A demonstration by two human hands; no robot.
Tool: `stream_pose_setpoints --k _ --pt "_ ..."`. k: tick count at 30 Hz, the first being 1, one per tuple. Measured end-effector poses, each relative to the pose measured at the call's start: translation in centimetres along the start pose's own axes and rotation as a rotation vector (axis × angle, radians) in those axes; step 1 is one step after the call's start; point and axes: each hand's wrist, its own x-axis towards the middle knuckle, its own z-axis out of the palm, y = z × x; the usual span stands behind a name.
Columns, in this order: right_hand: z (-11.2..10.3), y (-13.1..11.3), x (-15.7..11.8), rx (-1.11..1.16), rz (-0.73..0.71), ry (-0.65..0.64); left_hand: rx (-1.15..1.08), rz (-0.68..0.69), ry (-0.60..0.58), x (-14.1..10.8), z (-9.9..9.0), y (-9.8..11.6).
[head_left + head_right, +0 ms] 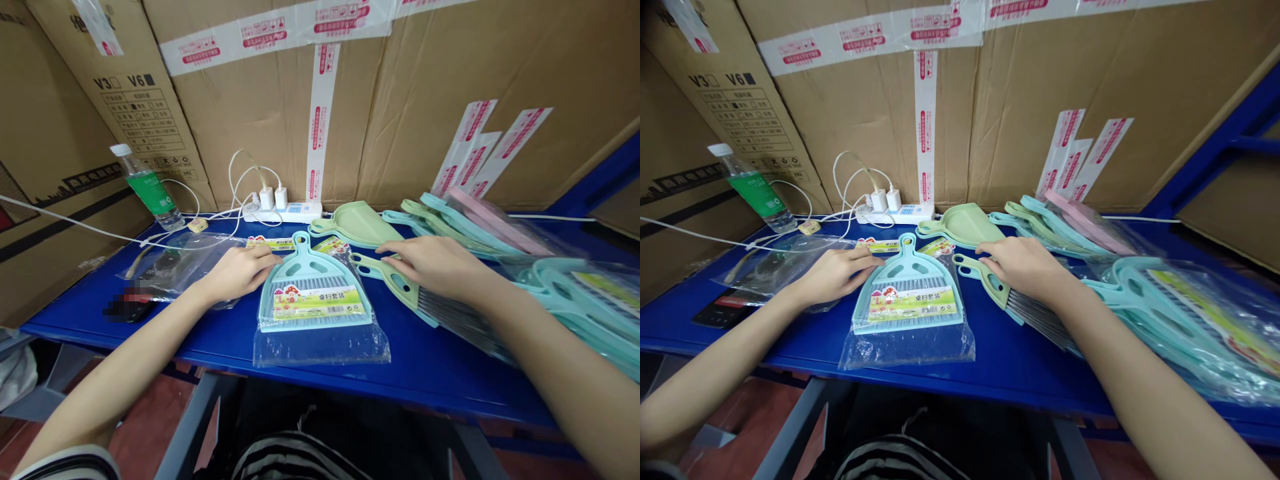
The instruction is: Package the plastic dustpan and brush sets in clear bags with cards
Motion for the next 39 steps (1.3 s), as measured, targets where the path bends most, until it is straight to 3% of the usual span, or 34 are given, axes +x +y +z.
stream_pose_setpoints --k 39 --pt "0.11 0.17 0.01 0.044 -0.01 -0.013 -0.041 -0.024 -0.052 0.09 -0.18 0.1"
